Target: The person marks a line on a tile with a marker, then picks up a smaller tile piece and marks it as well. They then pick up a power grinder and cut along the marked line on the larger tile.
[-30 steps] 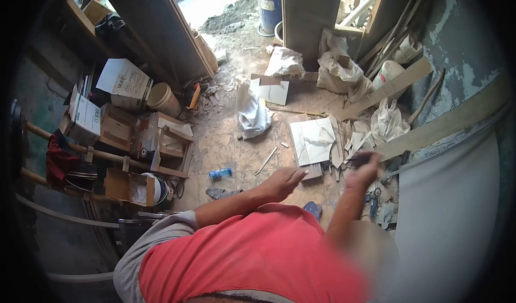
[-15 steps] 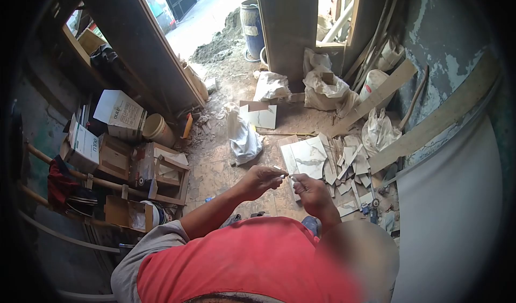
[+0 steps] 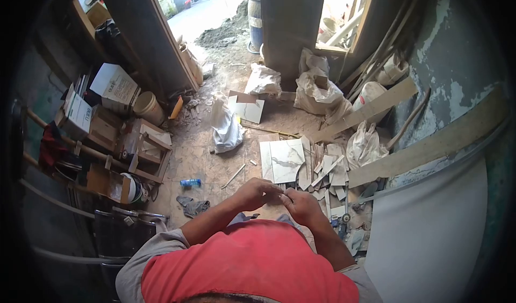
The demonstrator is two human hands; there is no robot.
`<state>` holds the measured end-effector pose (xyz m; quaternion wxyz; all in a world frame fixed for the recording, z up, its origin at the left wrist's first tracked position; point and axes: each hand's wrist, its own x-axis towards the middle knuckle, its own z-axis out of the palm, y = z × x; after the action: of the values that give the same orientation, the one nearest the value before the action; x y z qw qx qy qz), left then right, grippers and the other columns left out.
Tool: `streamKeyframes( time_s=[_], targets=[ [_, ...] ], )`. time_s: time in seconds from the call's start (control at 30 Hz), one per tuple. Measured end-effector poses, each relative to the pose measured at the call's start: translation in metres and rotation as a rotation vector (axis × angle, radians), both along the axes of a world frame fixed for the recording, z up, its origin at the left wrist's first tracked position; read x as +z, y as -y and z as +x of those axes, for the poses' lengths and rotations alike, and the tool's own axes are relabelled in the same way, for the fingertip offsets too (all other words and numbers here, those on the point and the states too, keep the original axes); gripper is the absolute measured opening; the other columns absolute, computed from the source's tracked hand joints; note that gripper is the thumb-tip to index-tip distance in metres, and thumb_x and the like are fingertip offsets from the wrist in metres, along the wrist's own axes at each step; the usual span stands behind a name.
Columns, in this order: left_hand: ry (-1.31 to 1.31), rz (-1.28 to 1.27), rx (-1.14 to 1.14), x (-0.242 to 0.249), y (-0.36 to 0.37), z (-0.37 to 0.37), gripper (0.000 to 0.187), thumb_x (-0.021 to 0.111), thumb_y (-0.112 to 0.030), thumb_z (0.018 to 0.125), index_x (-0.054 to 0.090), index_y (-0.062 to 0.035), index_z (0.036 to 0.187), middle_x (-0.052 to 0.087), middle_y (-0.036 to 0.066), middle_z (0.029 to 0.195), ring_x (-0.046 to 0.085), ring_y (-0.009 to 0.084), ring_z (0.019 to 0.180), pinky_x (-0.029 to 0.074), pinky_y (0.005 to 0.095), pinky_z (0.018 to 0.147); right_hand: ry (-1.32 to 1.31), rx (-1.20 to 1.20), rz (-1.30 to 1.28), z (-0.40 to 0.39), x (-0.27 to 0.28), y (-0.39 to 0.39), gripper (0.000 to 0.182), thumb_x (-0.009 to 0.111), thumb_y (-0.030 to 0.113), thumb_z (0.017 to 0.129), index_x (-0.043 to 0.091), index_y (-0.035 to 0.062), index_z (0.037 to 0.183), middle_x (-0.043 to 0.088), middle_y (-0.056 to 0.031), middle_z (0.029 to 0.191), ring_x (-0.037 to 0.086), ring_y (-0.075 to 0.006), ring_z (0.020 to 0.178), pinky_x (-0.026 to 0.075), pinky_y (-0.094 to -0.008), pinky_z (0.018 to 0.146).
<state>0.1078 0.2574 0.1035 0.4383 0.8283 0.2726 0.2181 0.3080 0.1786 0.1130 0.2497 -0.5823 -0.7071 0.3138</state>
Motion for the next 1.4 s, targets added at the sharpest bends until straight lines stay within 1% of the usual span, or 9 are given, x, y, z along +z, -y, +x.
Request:
streamKeyframes(
  time_s=[0.23,0.53,0.63,0.8,1.0,1.2,1.23,1.33,1.4],
  targets=[
    [-0.018,-0.207,0.078,0.002,0.011,0.021,0.017,0.066,-0.015,0.089,0.068,-0.0028,0.101,0.071,0.015,0.093,0.069,0.0284,0.084,0.054,0.0352,0.074,0.076,0.059,0.063,0.026,0.001,-0.001,0.024,0.056,0.030,0.093,0.061,0.0066,0.093,0.063,-0.0159,0.078,0.062,-0.0379,0.074,0.048,-0.0454,0.063],
    [-0.082,-0.176,0.011,-0.003,0.005,0.038,0.018,0.067,-0.015,0.088,0.065,-0.0011,0.100,0.071,0.015,0.092,0.069,0.0280,0.084,0.053,0.0348,0.076,0.079,0.019,0.119,0.031,-0.011,0.006,0.027,0.059,0.031,0.092,0.063,0.0046,0.097,0.065,-0.0160,0.084,0.063,-0.0370,0.078,0.049,-0.0432,0.066],
    [-0.042,-0.227,-0.013,-0.004,0.000,0.041,0.015,0.067,-0.012,0.086,0.067,-0.0027,0.097,0.071,0.014,0.090,0.069,0.0285,0.083,0.054,0.0358,0.074,0.142,-0.003,0.024,0.028,-0.007,0.010,0.037,0.063,0.034,0.089,0.056,0.0033,0.109,0.065,-0.0182,0.082,0.064,-0.0396,0.079,0.049,-0.0465,0.065],
    [-0.046,-0.147,-0.038,-0.010,-0.007,0.042,0.015,0.066,-0.015,0.085,0.068,-0.0044,0.096,0.071,0.013,0.088,0.069,0.0318,0.082,0.054,0.0383,0.074,0.237,-0.125,-0.128,0.011,-0.008,0.000,0.035,0.058,0.037,0.092,0.055,0.0074,0.110,0.067,-0.0212,0.089,0.063,-0.0433,0.083,0.049,-0.0526,0.069],
    [-0.134,0.060,-0.101,-0.017,-0.033,0.003,0.012,0.063,-0.017,0.085,0.066,-0.0056,0.088,0.069,0.014,0.083,0.067,0.0350,0.077,0.053,0.0420,0.070,0.169,-0.093,-0.012,-0.030,-0.047,-0.030,0.030,0.054,0.032,0.093,0.055,0.0040,0.105,0.065,-0.0244,0.085,0.062,-0.0460,0.081,0.047,-0.0551,0.067],
    [-0.077,-0.195,-0.119,-0.011,-0.098,-0.066,0.014,0.069,-0.015,0.081,0.068,-0.0048,0.091,0.069,0.015,0.081,0.068,0.0328,0.075,0.054,0.0380,0.069,-0.087,-0.195,0.035,-0.105,-0.057,-0.087,0.028,0.058,0.021,0.091,0.057,0.0005,0.110,0.066,-0.0249,0.095,0.063,-0.0438,0.093,0.051,-0.0466,0.076],
    [-0.035,-0.198,-0.093,-0.016,-0.109,-0.074,0.015,0.069,-0.016,0.081,0.068,-0.0043,0.090,0.070,0.015,0.081,0.068,0.0323,0.076,0.054,0.0375,0.069,-0.115,-0.197,0.046,-0.116,-0.056,-0.097,0.030,0.055,0.016,0.088,0.055,0.0053,0.116,0.065,-0.0249,0.099,0.061,-0.0452,0.094,0.050,-0.0496,0.077],
    [-0.116,-0.199,-0.003,-0.029,-0.139,-0.093,0.019,0.071,-0.019,0.082,0.069,-0.0026,0.090,0.070,0.016,0.084,0.070,0.0298,0.077,0.054,0.0362,0.070,-0.012,-0.230,-0.048,-0.134,-0.056,-0.118,0.040,0.069,0.032,0.083,0.059,0.0050,0.110,0.063,-0.0210,0.097,0.059,-0.0425,0.093,0.049,-0.0467,0.078],
    [-0.158,-0.228,0.008,-0.049,-0.156,-0.107,0.021,0.073,-0.019,0.081,0.070,-0.0008,0.090,0.071,0.018,0.082,0.071,0.0260,0.075,0.054,0.0344,0.067,0.014,-0.160,-0.040,-0.131,-0.075,-0.119,0.030,0.069,0.029,0.082,0.063,0.0041,0.098,0.063,-0.0189,0.093,0.059,-0.0403,0.088,0.047,-0.0453,0.075]
  ],
)
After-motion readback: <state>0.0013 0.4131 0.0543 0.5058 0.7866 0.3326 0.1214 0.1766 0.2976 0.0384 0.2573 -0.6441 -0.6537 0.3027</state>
